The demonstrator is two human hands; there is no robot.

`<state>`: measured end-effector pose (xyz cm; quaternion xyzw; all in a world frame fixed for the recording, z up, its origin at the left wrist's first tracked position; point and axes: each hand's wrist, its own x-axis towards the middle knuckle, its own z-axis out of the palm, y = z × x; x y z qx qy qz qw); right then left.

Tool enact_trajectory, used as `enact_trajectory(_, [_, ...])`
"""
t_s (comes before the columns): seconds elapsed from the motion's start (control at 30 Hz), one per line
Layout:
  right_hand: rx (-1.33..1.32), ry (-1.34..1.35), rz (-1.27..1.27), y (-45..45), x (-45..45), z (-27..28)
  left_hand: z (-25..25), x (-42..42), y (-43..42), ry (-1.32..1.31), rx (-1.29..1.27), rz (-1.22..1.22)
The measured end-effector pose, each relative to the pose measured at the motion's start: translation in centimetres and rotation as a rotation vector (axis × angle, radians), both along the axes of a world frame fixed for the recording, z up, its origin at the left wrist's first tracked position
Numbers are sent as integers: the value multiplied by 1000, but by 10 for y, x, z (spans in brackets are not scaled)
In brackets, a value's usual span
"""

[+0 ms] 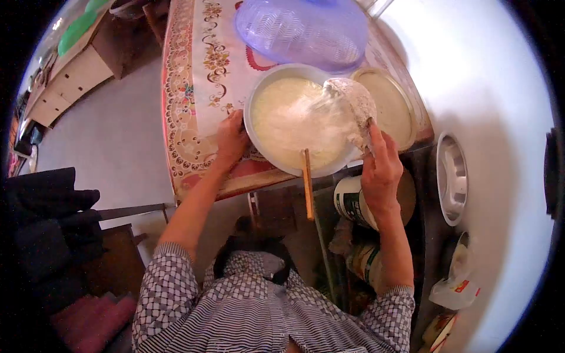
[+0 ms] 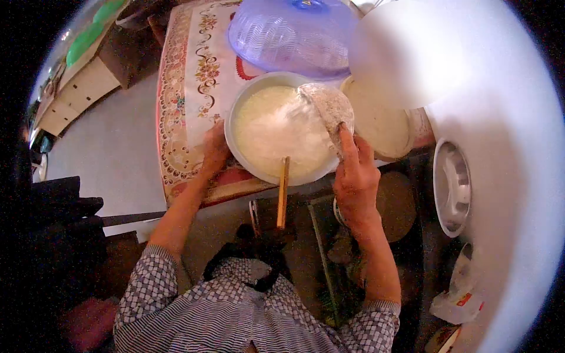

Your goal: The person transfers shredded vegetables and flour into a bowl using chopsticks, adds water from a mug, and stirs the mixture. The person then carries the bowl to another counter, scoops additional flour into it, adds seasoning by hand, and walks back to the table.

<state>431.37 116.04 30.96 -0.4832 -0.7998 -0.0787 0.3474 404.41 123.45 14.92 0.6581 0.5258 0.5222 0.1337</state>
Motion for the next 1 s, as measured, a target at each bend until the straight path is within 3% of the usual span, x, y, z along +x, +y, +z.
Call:
enact_trajectory(0.17, [101, -174, -41, 5, -9, -10, -5, 0, 0, 0, -44, 38])
enact_trajectory(0.27, [164, -52, -32, 8, -10, -9, 0, 0, 1, -64, -33, -53])
enact_trajectory(0.37, [57, 179, -49, 17, 1, -17, -13, -9, 6, -40, 28, -125])
enact_trajectory(0.43, [-237, 704, -130, 7, 4, -16, -12, 0, -6, 22, -247, 80])
enact_trajectory(0.5, [-486, 1233, -166, -4, 17, -8, -25, 1, -2, 32, -248, 120])
enact_trajectory(0.53, [-529, 1501, -164, -7, 24, -16, 2, -10, -8, -253, -327, -236])
enact_trajectory(0.6, [-596, 1782, -55, -23, 58, -26, 18, -16, -12, -465, -403, -575])
enact_trajectory(0.67, [-633, 1982, 78, -40, 87, -54, 6, -14, -8, -348, -349, -512])
enact_trajectory(0.77, [-556, 2186, -46, -88, 132, -87, -22, -21, -7, -186, -260, -366])
enact_trajectory(0.9, [-432, 2233, -397, -124, 203, -147, -112, -89, -4, -121, -268, -169])
enact_trajectory(1.0, [-311, 2280, -692, -138, 252, -194, -108, -68, 19, -181, -337, -165])
